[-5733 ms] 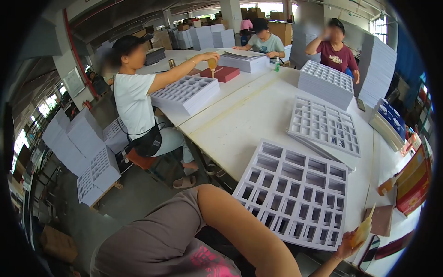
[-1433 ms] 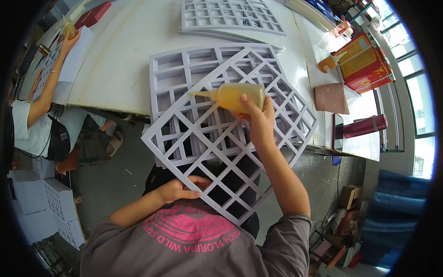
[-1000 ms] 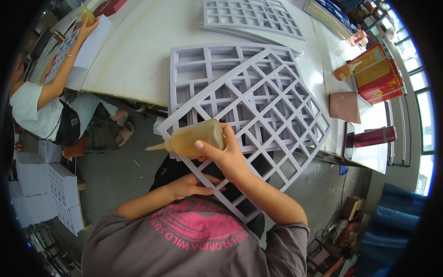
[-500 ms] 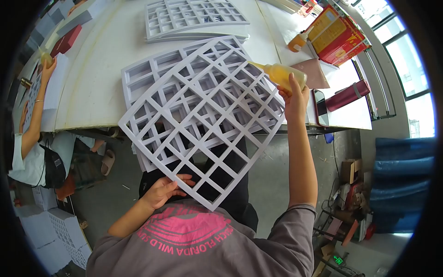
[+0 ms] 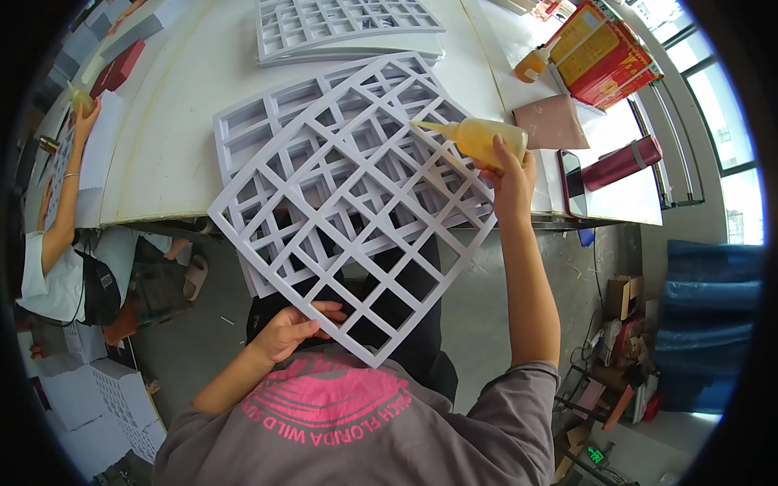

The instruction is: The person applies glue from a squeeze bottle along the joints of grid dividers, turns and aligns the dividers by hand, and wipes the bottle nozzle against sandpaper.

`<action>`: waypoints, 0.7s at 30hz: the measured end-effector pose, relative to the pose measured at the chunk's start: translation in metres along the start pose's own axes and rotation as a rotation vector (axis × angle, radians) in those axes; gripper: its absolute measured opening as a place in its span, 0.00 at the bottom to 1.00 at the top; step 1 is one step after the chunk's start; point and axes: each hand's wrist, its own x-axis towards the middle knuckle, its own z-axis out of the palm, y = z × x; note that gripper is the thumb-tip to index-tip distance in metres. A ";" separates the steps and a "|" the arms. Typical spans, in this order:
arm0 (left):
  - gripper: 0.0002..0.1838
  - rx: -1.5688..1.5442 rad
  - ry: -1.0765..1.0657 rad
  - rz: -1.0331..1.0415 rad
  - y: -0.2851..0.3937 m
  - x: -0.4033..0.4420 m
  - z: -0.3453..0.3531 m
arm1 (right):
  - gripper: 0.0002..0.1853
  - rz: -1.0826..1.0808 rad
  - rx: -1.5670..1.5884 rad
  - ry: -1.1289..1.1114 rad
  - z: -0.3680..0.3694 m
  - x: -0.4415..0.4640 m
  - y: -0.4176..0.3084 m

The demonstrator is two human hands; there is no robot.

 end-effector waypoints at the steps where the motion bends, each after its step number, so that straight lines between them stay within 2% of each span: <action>1: 0.26 -0.001 -0.004 -0.004 0.001 0.000 0.001 | 0.18 0.010 0.001 -0.018 0.004 -0.012 0.001; 4: 0.26 -0.012 -0.027 -0.007 0.000 0.003 0.002 | 0.22 0.040 0.027 -0.118 0.015 -0.047 0.003; 8: 0.24 -0.051 -0.065 0.006 -0.001 0.007 0.001 | 0.21 0.082 0.035 -0.125 0.041 -0.101 -0.005; 16: 0.24 -0.077 -0.061 0.013 -0.001 0.007 0.003 | 0.23 0.191 0.106 -0.281 0.063 -0.183 0.014; 20: 0.23 -0.089 0.009 -0.033 0.000 0.004 0.006 | 0.30 0.110 -0.092 -0.421 0.070 -0.212 0.021; 21: 0.23 -0.089 0.031 -0.050 0.000 0.004 0.006 | 0.30 0.240 0.023 -0.444 0.071 -0.211 0.016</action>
